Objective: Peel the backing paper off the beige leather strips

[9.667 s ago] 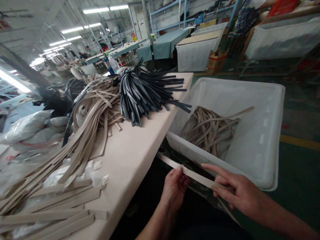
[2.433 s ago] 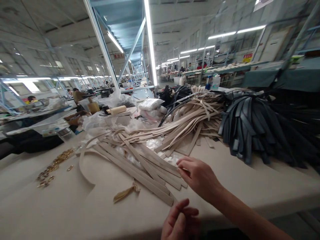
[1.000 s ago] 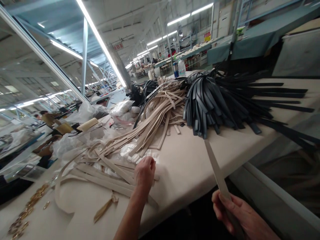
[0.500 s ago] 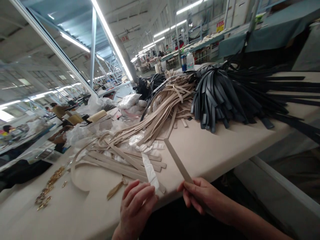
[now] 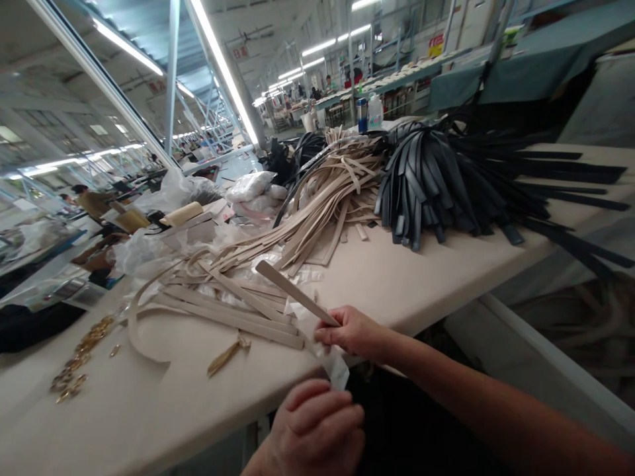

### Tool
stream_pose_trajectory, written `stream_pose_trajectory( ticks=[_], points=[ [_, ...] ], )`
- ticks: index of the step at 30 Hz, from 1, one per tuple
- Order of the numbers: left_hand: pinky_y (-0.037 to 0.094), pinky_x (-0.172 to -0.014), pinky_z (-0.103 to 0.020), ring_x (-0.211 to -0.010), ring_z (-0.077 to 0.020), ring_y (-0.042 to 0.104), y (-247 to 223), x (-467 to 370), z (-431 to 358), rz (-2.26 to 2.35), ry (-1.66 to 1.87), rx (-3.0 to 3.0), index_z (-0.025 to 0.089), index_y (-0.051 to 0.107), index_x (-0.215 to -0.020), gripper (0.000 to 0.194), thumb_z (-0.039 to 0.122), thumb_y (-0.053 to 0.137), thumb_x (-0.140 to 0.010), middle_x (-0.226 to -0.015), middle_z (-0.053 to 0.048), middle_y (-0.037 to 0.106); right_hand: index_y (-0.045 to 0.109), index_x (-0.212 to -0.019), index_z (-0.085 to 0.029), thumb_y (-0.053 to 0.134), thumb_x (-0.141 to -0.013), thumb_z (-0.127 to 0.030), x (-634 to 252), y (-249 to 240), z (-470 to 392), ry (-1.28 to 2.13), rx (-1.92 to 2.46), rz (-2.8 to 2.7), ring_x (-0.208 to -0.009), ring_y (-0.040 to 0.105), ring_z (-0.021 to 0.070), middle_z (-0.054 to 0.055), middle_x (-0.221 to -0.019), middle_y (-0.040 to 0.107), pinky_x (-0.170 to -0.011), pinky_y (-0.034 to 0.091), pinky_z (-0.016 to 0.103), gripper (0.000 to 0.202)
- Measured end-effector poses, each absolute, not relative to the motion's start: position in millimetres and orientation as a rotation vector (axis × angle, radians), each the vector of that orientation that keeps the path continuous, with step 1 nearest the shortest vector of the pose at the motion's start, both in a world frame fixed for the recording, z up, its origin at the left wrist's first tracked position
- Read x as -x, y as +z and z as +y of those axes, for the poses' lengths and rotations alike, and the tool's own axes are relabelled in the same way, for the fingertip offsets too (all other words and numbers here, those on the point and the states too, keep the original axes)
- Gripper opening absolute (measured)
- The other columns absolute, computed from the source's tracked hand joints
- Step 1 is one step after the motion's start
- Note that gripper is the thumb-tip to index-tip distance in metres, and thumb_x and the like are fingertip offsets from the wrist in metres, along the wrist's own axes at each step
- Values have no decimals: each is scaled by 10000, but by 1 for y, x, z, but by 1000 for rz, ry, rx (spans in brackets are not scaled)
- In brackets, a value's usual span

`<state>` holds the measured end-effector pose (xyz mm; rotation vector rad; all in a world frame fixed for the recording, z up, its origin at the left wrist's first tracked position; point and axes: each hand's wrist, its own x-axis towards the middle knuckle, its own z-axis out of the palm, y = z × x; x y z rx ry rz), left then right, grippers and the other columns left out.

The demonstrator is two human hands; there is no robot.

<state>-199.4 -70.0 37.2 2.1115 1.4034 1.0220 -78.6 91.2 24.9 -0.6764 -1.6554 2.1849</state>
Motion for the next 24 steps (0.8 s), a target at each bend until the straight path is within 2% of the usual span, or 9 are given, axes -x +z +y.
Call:
stream_pose_trajectory(
  ticks=[2,3,7,10,13,18,20,22,24],
  points=[
    [609,-889,-350,-827,-250,784,33,189,-74,1264,928,-2060,421,750,-1103,453,103,755,-779,-910,-21,806,644,-716,-155,741,-718,-461,71,28,98,2084,668,-1657,-416,307,50,-44,-577,587,-396,187,216,321],
    [614,-854,-353,-816,-255,782,32,187,-74,1240,1014,-2038,404,763,-1078,417,117,758,-776,-909,-36,811,654,-734,-153,741,-725,-482,67,30,101,2040,663,-1658,-437,326,56,-37,-595,599,-414,207,216,340],
    [581,-744,-334,-794,-240,722,28,187,-63,1590,1683,-1528,294,773,-991,264,273,797,-730,-914,-69,790,683,-767,-153,728,-761,-526,47,37,106,1908,648,-1688,-473,347,75,-33,-607,599,-452,246,228,375],
    [538,-730,-291,-797,-210,674,30,180,-44,1746,1371,-1206,236,729,-1019,311,337,793,-732,-913,-52,760,679,-739,-164,713,-787,-510,37,42,106,1830,632,-1713,-520,398,93,-35,-612,587,-496,296,233,350],
    [490,-712,-267,-763,-192,641,32,166,-26,1632,1023,-1215,196,763,-888,165,323,717,-793,-804,-33,753,678,-736,-170,698,-798,-485,32,43,107,1776,634,-1722,-584,466,118,-25,-628,602,-560,351,242,322],
    [464,-725,-262,-709,-162,619,20,149,-9,1464,997,-1041,172,800,-807,189,333,699,-804,-727,-20,755,648,-687,-165,697,-807,-520,27,37,113,1711,687,-1720,-559,461,110,-20,-620,592,-522,341,230,378],
    [459,-674,-245,-638,-134,591,13,145,-1,1382,1051,-876,145,788,-744,223,368,767,-751,-657,-23,727,662,-828,-155,626,-855,-598,19,34,115,1689,714,-1684,-477,408,85,-24,-658,599,-454,301,224,445],
    [460,-619,-223,-584,-106,571,8,140,6,1287,1150,-661,131,778,-752,287,403,838,-685,-630,-21,711,624,-1072,-146,516,-914,-666,5,33,113,1644,725,-1608,-417,379,71,-9,-746,635,-414,272,225,553],
    [466,-571,-197,-557,-89,575,5,133,14,1188,1257,-492,127,761,-758,345,418,890,-626,-625,-13,703,561,-1198,-151,432,-954,-695,-16,30,106,1587,738,-1553,-407,411,73,23,-826,671,-418,290,228,611]
  ],
)
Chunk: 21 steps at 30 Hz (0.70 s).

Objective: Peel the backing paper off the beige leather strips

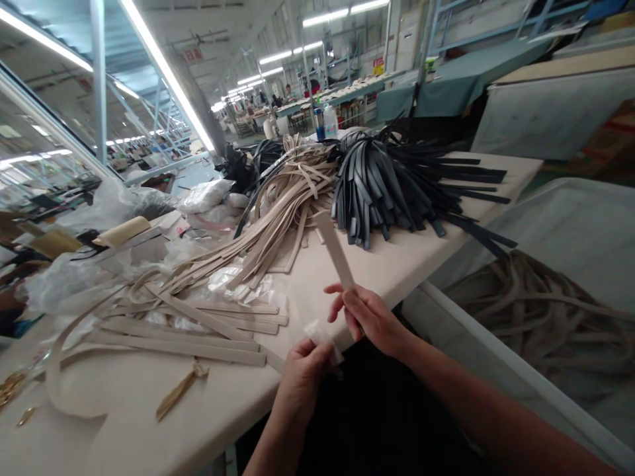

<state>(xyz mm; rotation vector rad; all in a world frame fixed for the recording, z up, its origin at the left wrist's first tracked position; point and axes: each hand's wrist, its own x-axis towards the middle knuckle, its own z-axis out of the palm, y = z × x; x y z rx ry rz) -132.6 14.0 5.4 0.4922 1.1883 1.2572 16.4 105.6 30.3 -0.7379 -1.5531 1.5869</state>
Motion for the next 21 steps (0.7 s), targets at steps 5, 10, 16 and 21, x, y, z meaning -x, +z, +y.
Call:
stream_pose_trajectory(
  ticks=[5,10,16,21],
  points=[
    [550,-580,-193,-599,-105,676,7,114,32,1101,1416,-130,142,677,-718,365,348,941,-572,-713,-12,739,631,-817,-169,298,-987,-712,-78,17,59,1611,902,-1774,-494,498,118,28,-726,622,-494,375,247,659],
    [596,-583,-225,-618,-136,715,2,104,44,1027,1406,-27,137,678,-783,318,268,921,-625,-743,-34,765,447,-694,-206,176,-993,-696,-105,-2,13,1517,1059,-2153,-602,441,154,-12,-656,439,-577,343,271,634],
    [601,-574,-227,-622,-139,708,-3,97,50,1016,1424,-30,132,688,-757,504,349,997,-422,-722,-25,763,378,-703,-223,177,-986,-588,-107,-20,1,1387,1262,-2303,-622,452,179,11,-681,459,-595,321,297,504],
    [591,-570,-218,-615,-126,698,0,93,52,1013,1416,-50,137,686,-760,522,363,998,-407,-709,-12,759,419,-688,-217,201,-982,-541,-107,-27,5,1375,1350,-2327,-636,498,189,23,-678,507,-631,329,308,488]
  ],
)
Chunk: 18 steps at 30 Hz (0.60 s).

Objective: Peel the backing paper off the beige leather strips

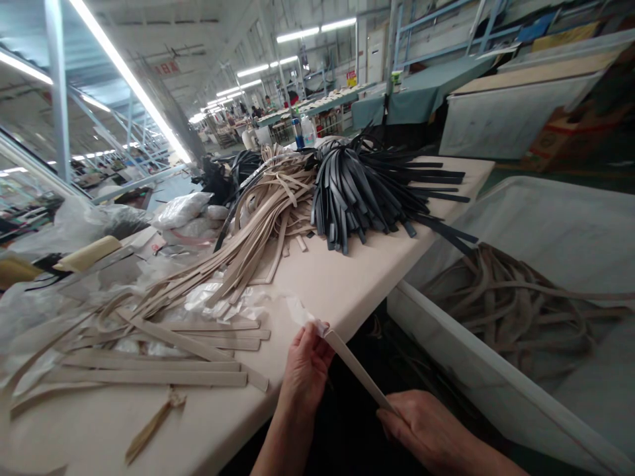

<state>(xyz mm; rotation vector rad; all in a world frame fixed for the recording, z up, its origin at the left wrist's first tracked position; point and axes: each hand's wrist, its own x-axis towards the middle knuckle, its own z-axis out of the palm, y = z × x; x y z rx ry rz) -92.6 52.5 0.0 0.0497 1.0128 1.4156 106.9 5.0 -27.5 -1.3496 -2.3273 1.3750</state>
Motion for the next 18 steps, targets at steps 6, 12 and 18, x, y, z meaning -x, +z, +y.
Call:
stream_pose_trajectory(
  ticks=[6,12,18],
  points=[
    [586,-625,-220,-636,-121,702,-3,93,49,1019,1378,-112,153,671,-732,459,340,988,-458,-711,-7,761,506,-632,-199,245,-970,-551,-109,-32,7,1474,1313,-2274,-587,513,175,19,-609,521,-606,359,285,554],
    [558,-628,-215,-639,-122,693,-21,82,28,1006,1268,-216,131,701,-768,407,389,945,-570,-715,-22,750,653,-662,-150,330,-980,-618,-97,-21,13,1832,1145,-2008,-542,567,157,44,-606,617,-553,409,245,651],
    [529,-607,-226,-618,-113,652,-33,70,17,1039,1273,-154,130,693,-750,435,418,948,-548,-679,-10,712,678,-1071,-181,492,-914,-718,-145,-33,-6,2006,1019,-1751,-672,654,178,65,-876,707,-608,495,248,590]
  ],
)
